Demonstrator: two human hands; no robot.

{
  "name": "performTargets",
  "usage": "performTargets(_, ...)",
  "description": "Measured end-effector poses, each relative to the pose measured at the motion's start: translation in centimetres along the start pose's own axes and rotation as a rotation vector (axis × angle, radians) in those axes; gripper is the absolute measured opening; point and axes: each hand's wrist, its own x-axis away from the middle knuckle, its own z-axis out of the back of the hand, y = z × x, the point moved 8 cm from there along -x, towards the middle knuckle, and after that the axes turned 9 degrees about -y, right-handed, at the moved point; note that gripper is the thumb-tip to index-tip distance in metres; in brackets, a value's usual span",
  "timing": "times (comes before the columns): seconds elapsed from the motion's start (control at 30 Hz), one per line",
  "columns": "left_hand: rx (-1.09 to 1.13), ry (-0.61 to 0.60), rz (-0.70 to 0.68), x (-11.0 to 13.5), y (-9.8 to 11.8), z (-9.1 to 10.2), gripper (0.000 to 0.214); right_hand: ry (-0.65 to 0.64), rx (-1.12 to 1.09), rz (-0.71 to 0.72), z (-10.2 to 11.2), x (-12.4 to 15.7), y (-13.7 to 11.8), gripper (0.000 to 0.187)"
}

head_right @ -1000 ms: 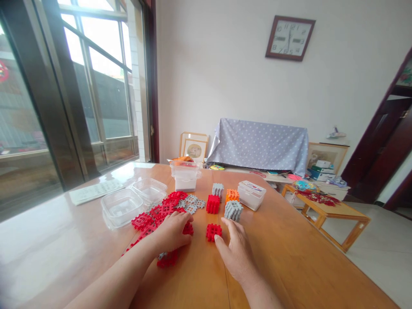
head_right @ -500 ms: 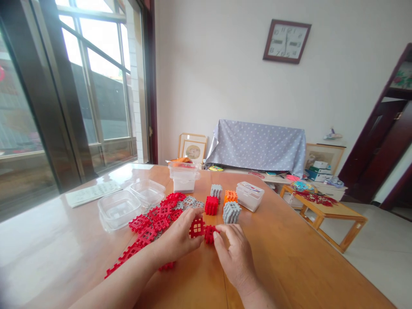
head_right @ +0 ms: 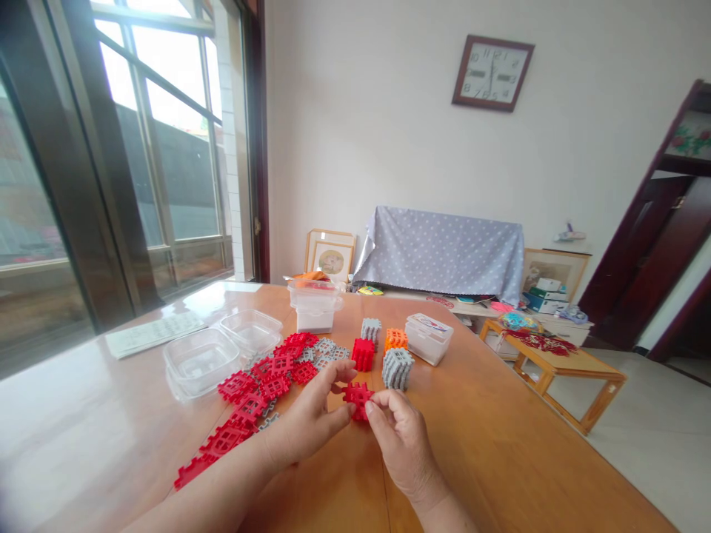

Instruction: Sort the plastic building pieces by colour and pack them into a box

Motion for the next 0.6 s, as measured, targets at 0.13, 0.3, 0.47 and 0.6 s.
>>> performTargets(0.13, 0.424, -0.086, 0.179, -0.5, -2.6, -1.3, 0.032, 0.031, -0.040, -0.024, 0.4, -0.1, 0.3, 0.031)
performTargets(0.3, 0.699, -0.128, 0.276, -0.5, -3.1, -2.1, 0.024, 0.027, 0.019, 0.002, 0.2, -0.2, 1.0, 0.033)
performTargets(0.47, 0.713, 0.035, 0.334, -0.4, -3.7, 0.0, 0.025, 0.043, 0.161, 0.073, 0.1, 0.1, 0.6, 0.023)
performTargets(0.6, 0.680, 0.037, 0.345, -0.4, -4.1, 0.4, 0.022, 0.095, 0.228, 0.068, 0.8, 0.2, 0.4, 0.032)
